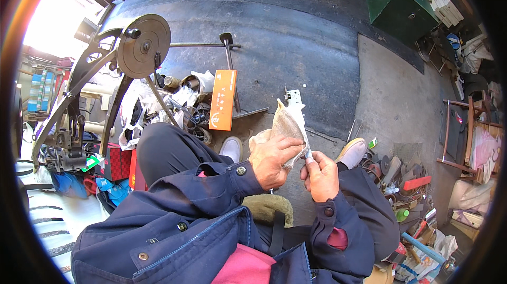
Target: The person wipes a vernier caliper with a cloth, then picks up a pink rectangular box and wipes its exterior and interior surfaces. The person opens the box to wipe the inside and continues cleaning the exterior.
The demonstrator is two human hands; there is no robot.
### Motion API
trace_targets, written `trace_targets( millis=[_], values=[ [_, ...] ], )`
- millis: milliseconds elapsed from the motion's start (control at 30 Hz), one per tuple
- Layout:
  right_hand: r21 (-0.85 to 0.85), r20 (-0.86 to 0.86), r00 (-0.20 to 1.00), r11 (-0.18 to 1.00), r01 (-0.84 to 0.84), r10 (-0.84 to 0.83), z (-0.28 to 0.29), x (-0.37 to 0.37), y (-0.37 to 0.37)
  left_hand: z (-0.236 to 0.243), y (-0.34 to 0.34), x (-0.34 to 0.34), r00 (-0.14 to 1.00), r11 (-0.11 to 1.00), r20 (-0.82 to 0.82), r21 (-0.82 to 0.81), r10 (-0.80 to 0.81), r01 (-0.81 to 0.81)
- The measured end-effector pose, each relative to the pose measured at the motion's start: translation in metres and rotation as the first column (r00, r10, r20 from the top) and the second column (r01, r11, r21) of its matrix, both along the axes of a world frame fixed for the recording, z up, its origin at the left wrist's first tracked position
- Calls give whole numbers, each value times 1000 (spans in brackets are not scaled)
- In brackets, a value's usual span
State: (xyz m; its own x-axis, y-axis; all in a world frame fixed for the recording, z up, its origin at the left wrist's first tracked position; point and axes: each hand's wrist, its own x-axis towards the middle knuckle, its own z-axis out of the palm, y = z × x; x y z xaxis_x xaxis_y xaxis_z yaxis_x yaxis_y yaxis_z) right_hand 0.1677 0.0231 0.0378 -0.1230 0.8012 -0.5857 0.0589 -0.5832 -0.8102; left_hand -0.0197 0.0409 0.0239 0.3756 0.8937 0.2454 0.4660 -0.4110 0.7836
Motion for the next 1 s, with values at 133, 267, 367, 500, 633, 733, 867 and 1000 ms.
trace_targets(
  millis=[133,267,367,500,633,733,867,1000],
  values=[
    [-18,-44,998,999,46,-47,2,0,2,0,-1,-5,981,993,187,-85,-59,76],
    [8,-95,992,997,81,-79,7,0,4,-5,5,-13,846,780,474,-614,243,120],
    [0,-131,986,995,104,-103,11,1,4,-16,27,-20,687,897,616,-426,385,-120],
    [-1,-159,982,994,105,-104,15,-1,3,-20,40,-34,267,789,757,-613,597,-25],
    [19,-148,987,997,73,-70,18,-6,2,-7,37,-34,703,886,552,-376,449,-271],
    [29,-78,996,998,53,-50,20,-13,-1,2,32,-27,892,935,282,-97,354,-341],
    [117,-57,998,993,-25,32,24,-24,-8,4,32,-17,950,944,107,121,295,-307],
    [94,-69,998,995,19,-12,22,-25,-10,2,24,-12,972,970,69,72,227,-231]
  ],
)
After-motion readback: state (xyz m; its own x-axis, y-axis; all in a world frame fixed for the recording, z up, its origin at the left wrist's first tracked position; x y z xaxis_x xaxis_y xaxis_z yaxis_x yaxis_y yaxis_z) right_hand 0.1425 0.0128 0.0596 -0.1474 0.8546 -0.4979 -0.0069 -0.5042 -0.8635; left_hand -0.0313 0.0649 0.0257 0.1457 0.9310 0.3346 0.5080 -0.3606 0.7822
